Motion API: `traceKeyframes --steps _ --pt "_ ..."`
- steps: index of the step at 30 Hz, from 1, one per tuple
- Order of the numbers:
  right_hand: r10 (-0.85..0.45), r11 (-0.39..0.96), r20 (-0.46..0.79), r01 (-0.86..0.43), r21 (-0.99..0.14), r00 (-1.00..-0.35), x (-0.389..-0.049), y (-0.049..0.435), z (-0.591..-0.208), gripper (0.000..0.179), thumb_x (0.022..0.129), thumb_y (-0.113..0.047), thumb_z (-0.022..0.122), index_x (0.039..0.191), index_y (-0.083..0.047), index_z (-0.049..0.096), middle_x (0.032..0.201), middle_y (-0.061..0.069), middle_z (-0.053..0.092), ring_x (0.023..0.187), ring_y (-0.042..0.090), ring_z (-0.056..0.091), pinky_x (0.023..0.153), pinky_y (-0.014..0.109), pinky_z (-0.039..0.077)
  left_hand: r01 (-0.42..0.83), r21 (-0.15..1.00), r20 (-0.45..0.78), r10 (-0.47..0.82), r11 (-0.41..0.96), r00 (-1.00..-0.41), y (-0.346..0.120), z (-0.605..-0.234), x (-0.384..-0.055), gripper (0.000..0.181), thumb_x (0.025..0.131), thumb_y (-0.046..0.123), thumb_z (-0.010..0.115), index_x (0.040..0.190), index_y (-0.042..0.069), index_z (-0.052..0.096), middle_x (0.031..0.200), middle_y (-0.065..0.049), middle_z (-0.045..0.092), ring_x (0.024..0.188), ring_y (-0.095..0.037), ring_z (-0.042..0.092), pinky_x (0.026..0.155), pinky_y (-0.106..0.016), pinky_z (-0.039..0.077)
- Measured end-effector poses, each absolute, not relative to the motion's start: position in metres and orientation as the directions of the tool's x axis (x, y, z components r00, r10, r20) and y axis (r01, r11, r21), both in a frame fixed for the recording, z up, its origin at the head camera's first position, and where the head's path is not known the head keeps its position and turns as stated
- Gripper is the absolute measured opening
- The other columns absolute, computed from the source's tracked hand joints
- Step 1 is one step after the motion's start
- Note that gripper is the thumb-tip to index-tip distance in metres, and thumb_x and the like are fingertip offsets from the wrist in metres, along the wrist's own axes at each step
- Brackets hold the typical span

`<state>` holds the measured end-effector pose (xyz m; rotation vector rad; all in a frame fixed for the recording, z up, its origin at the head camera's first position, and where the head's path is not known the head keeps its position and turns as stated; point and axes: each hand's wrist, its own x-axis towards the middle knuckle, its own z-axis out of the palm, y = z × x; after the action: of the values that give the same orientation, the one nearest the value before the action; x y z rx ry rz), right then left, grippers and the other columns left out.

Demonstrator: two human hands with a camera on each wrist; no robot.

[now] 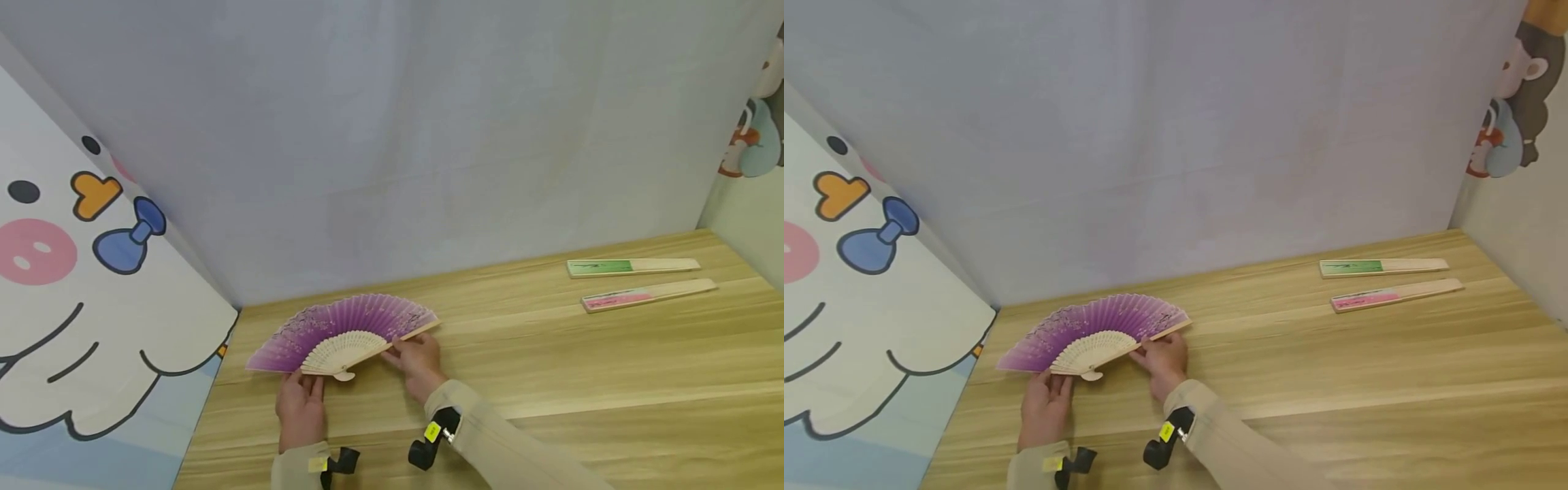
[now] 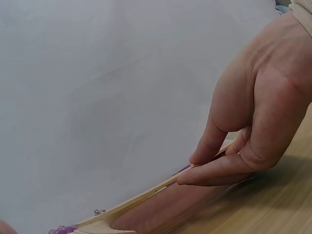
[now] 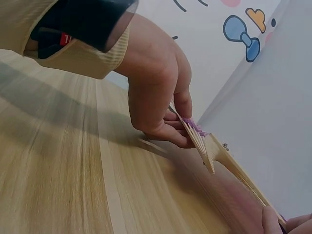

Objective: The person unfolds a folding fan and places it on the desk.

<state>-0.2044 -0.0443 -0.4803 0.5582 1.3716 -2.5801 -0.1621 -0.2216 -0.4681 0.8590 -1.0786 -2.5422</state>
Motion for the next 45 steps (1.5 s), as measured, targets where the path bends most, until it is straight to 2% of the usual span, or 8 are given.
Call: traceKeyframes --steps 5,12,20,26,34,38,44,45 --pt "0.024 -0.549 -0.408 0.329 -0.768 -0.913 -0.206 -0.046 -0.48 0.029 0.101 0.012 0.056 0.13 0.015 0.052 0.117 0.028 0.065 0.088 0.021 0.069 0.088 0.038 0.065 0.014 0.684 -0.473 -0.457 -0.73 -0.753 -0.225 -0.47 -0.165 0.048 0.109 0.007 0.031 0.157 0.004 0.029 0.146 -0.008 0.042 0.154 -0.021 0.029 0.13 -0.035 0.026" --pt "0.022 -0.519 -0.397 0.329 -0.789 -0.917 -0.212 -0.048 -0.477 0.031 0.1 0.013 0.055 0.13 0.016 0.049 0.118 0.03 0.063 0.093 0.025 0.069 0.093 0.04 0.064 -0.004 0.672 -0.49 -0.44 -0.74 -0.752 -0.228 -0.469 -0.167 0.068 0.106 0.012 0.022 0.167 0.0 -0.007 0.175 -0.014 0.005 0.159 -0.023 0.016 0.129 -0.031 0.026" --pt "-0.018 -0.49 -0.38 0.34 -0.803 -0.925 -0.214 -0.046 -0.476 0.04 0.087 0.02 0.057 0.127 0.018 0.053 0.108 0.024 0.068 0.082 0.018 0.068 0.087 0.036 0.065 -0.012 0.664 -0.494 -0.427 -0.747 -0.757 -0.224 -0.462 -0.168 0.065 0.109 0.019 0.013 0.166 0.003 -0.014 0.177 -0.01 -0.008 0.163 -0.021 0.002 0.132 -0.03 0.016" --pt "-0.096 -0.446 -0.374 0.376 -0.813 -0.923 -0.214 -0.042 -0.475 0.041 0.091 0.016 0.056 0.131 0.019 0.05 0.108 0.022 0.067 0.088 0.02 0.066 0.097 0.043 0.062 0.008 0.655 -0.489 -0.432 -0.756 -0.758 -0.223 -0.458 -0.169 0.066 0.11 0.021 0.012 0.164 0.004 -0.02 0.177 -0.008 -0.015 0.163 -0.018 -0.006 0.132 -0.027 0.008" --pt "-0.191 -0.375 -0.381 0.426 -0.823 -0.904 -0.21 -0.036 -0.467 0.065 0.093 0.012 0.055 0.152 0.021 0.03 0.133 0.032 0.056 0.119 0.037 0.062 0.112 0.048 0.052 0.04 0.683 -0.477 -0.486 -0.73 -0.732 -0.221 -0.453 -0.167 0.067 0.109 0.019 0.015 0.166 0.005 -0.016 0.177 -0.007 -0.015 0.162 -0.016 -0.006 0.132 -0.026 0.004" --pt "-0.214 -0.371 -0.382 0.437 -0.819 -0.899 -0.207 -0.033 -0.467 0.075 0.094 0.011 0.054 0.156 0.023 0.014 0.139 0.037 0.049 0.124 0.043 0.059 0.114 0.049 0.051 0.058 0.689 -0.46 -0.499 -0.722 -0.735 -0.222 -0.452 -0.168 0.065 0.108 0.017 0.014 0.167 0.005 -0.011 0.177 -0.008 -0.013 0.162 -0.015 -0.004 0.131 -0.026 0.001" --pt "-0.239 -0.37 -0.37 0.437 -0.82 -0.898 -0.204 -0.03 -0.469 0.075 0.097 0.009 0.053 0.156 0.023 0.009 0.142 0.041 0.047 0.13 0.047 0.057 0.115 0.049 0.05 0.089 0.702 -0.433 -0.522 -0.707 -0.735 -0.222 -0.45 -0.168 0.062 0.106 0.012 0.016 0.165 0.0 -0.002 0.177 -0.008 -0.012 0.16 -0.01 -0.005 0.129 -0.021 0.001" --pt "-0.241 -0.373 -0.368 0.436 -0.819 -0.898 -0.204 -0.029 -0.47 0.075 0.097 0.009 0.053 0.156 0.023 0.009 0.144 0.041 0.047 0.132 0.048 0.056 0.114 0.049 0.05 0.091 0.709 -0.432 -0.533 -0.699 -0.727 -0.222 -0.45 -0.168 0.057 0.106 0.011 0.017 0.161 -0.001 0.008 0.177 -0.009 -0.005 0.158 -0.008 -0.004 0.129 -0.019 0.002"
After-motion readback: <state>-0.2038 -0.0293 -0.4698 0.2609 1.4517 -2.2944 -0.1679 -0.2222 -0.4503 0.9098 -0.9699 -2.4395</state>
